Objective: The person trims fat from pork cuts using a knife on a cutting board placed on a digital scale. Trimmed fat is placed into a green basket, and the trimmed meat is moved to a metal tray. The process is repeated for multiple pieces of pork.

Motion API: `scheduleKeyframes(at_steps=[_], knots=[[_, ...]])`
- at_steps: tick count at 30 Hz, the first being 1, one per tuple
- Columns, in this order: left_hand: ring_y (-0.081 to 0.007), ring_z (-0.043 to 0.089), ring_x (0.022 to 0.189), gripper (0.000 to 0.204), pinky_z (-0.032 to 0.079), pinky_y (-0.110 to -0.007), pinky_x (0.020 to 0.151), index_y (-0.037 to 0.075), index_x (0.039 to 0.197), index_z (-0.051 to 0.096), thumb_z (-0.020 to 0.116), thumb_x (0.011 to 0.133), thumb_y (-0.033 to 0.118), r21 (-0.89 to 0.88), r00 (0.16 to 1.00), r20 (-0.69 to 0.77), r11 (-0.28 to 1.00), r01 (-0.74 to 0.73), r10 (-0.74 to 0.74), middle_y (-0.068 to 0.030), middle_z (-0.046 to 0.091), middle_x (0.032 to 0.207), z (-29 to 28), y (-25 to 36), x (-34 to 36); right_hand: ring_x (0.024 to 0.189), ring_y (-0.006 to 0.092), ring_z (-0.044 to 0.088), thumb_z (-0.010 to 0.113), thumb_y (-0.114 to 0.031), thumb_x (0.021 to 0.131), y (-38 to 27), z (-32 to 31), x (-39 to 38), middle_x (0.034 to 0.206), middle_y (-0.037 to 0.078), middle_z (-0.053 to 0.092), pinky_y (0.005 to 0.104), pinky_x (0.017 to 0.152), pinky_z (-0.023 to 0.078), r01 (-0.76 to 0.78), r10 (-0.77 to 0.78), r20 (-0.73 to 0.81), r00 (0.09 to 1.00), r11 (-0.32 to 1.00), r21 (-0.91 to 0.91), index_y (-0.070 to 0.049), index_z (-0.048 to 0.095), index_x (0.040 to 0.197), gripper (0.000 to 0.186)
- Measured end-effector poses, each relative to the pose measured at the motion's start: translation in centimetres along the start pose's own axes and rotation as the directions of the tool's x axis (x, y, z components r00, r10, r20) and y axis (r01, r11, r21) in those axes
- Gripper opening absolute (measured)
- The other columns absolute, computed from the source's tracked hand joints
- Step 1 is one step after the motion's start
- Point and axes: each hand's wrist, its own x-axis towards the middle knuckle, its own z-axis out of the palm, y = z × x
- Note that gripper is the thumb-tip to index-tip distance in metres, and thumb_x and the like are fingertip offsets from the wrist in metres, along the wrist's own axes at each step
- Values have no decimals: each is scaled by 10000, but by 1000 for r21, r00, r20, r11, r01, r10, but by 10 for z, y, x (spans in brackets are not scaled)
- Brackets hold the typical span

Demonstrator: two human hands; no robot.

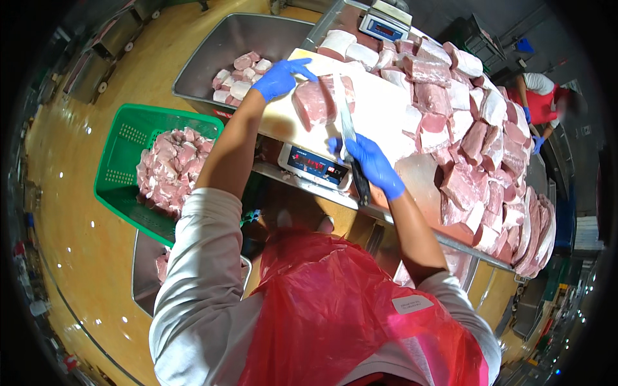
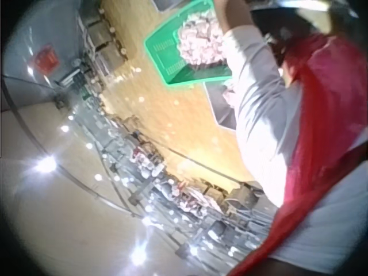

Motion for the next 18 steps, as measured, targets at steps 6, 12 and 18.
scheduleKeyframes(at_steps=[6, 12, 18], knots=[[-325, 633, 840, 320, 518, -440, 765, 30, 1102, 659, 751, 819, 148, 195, 781, -625, 969, 149, 6, -175, 644, 948, 87, 67, -81, 648, 205, 645, 496, -188, 1057, 16, -33, -45, 822, 125, 654, 352, 610, 517, -163, 28, -264, 964, 848, -505, -60, 475, 1338, 309], [-296, 632, 750, 212, 526, -397, 659, 58, 985, 651, 738, 793, 31, 288, 626, -771, 940, 184, 113, -103, 627, 823, 137, 86, -93, 804, 457, 653, 493, -157, 1010, -14, 1, 12, 863, 280, 660, 526, 724, 501, 201, -290, 65, 955, 467, -861, -270, 244, 1588, 639], [-312, 659, 724, 103, 548, -394, 668, 42, 843, 665, 735, 775, 9, 205, 587, -802, 974, 97, 111, -120, 668, 847, 142, 82, -94, 829, 442, 668, 541, -124, 938, -48, 31, 73, 927, 244, 680, 508, 744, 532, 302, -232, 234, 944, 332, -894, -346, 265, 1580, 733]])
